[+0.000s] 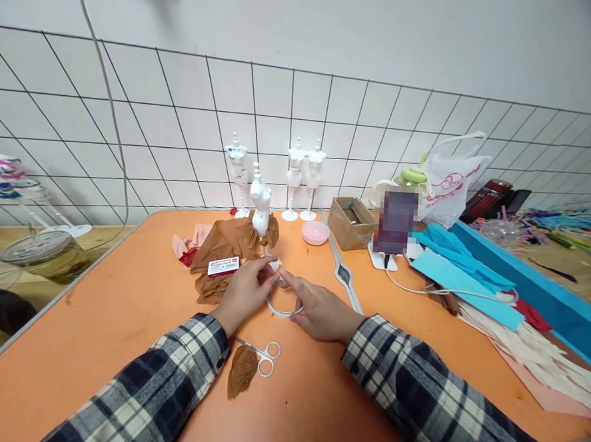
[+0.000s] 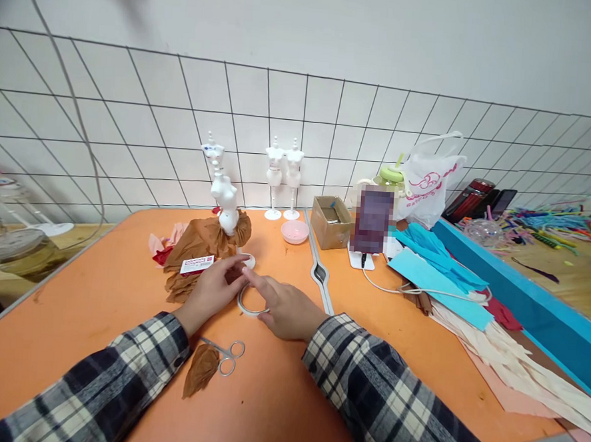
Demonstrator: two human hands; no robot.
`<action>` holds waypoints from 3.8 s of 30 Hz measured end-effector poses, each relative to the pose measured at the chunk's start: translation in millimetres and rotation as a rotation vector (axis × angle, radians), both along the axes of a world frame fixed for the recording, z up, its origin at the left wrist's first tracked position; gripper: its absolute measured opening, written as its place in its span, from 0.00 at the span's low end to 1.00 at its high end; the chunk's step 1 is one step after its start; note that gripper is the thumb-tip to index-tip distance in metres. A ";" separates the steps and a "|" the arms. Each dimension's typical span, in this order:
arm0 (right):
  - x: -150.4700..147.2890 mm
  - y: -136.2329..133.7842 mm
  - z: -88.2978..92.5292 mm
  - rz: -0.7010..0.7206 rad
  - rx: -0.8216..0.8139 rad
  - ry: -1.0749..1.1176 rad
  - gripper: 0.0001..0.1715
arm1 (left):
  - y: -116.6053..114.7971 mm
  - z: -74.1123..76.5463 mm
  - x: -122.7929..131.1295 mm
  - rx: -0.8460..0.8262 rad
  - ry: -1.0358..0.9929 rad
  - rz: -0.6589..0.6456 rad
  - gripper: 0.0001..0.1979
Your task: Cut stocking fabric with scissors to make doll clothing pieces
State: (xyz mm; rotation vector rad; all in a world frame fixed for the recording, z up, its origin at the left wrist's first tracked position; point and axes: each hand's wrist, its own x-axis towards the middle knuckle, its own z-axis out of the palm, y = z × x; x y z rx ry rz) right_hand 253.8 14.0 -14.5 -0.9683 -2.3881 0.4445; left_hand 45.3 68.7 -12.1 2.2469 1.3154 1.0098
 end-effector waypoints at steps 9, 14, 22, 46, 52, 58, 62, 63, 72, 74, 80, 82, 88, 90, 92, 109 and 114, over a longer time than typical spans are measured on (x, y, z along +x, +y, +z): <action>0.7 3.2 -0.8 -0.088 -0.071 0.281 0.56 | 0.1 4.3 1.0 -0.104 -0.259 -0.100 0.12; -5.0 5.7 4.8 -0.366 -0.160 0.720 0.52 | -13.1 15.9 2.5 -0.012 -0.177 -0.267 0.15; -4.7 14.2 3.7 -0.343 -0.527 1.037 0.51 | -20.5 15.7 8.8 0.153 0.062 -0.331 0.18; 34.1 35.9 -6.7 -0.545 -0.455 0.204 0.30 | -23.8 18.7 12.1 0.189 0.287 -0.399 0.10; 29.7 35.0 -7.1 -0.563 -0.431 0.100 0.33 | -27.7 17.7 16.2 0.161 0.397 -0.517 0.09; 28.9 33.9 -0.9 -0.662 -0.402 0.041 0.39 | -23.2 14.8 13.7 0.150 0.349 -0.571 0.12; 31.8 32.1 3.3 -0.720 -0.315 0.141 0.44 | -24.5 13.2 16.1 0.116 0.335 -0.518 0.11; 31.5 30.9 4.4 -0.723 -0.266 0.210 0.41 | -24.5 12.6 16.7 0.111 0.326 -0.502 0.10; 12.8 7.5 10.3 -0.146 0.054 -0.157 0.43 | -14.7 34.6 -10.9 0.117 -0.088 -0.009 0.12; 14.3 9.6 8.7 -0.197 0.058 -0.217 0.42 | -16.5 39.6 -21.7 0.132 -0.088 0.011 0.12; 15.4 9.9 9.4 -0.235 0.104 0.068 0.40 | -36.4 31.5 -29.2 0.157 -0.042 -0.086 0.13; 6.3 2.9 10.0 -0.183 0.087 0.201 0.40 | -42.6 27.5 -24.2 0.122 -0.049 -0.098 0.11; -20.0 -15.6 7.9 -0.099 0.074 0.196 0.43 | -46.0 23.1 -16.5 -0.057 -0.223 -0.104 0.13; -20.6 -16.9 9.3 -0.126 0.134 0.122 0.39 | -43.2 20.5 -18.3 -0.217 -0.388 -0.144 0.17; -18.5 -16.5 11.7 -0.142 0.209 0.024 0.36 | -39.6 16.9 -20.4 -0.394 -0.560 -0.204 0.19; -17.0 -12.6 6.0 0.133 -0.629 0.748 0.32 | -37.7 17.5 -14.6 -0.409 -0.403 -0.240 0.14; -16.7 -11.1 4.0 0.116 -0.604 0.649 0.37 | -37.0 13.5 -13.0 -0.320 -0.307 -0.146 0.13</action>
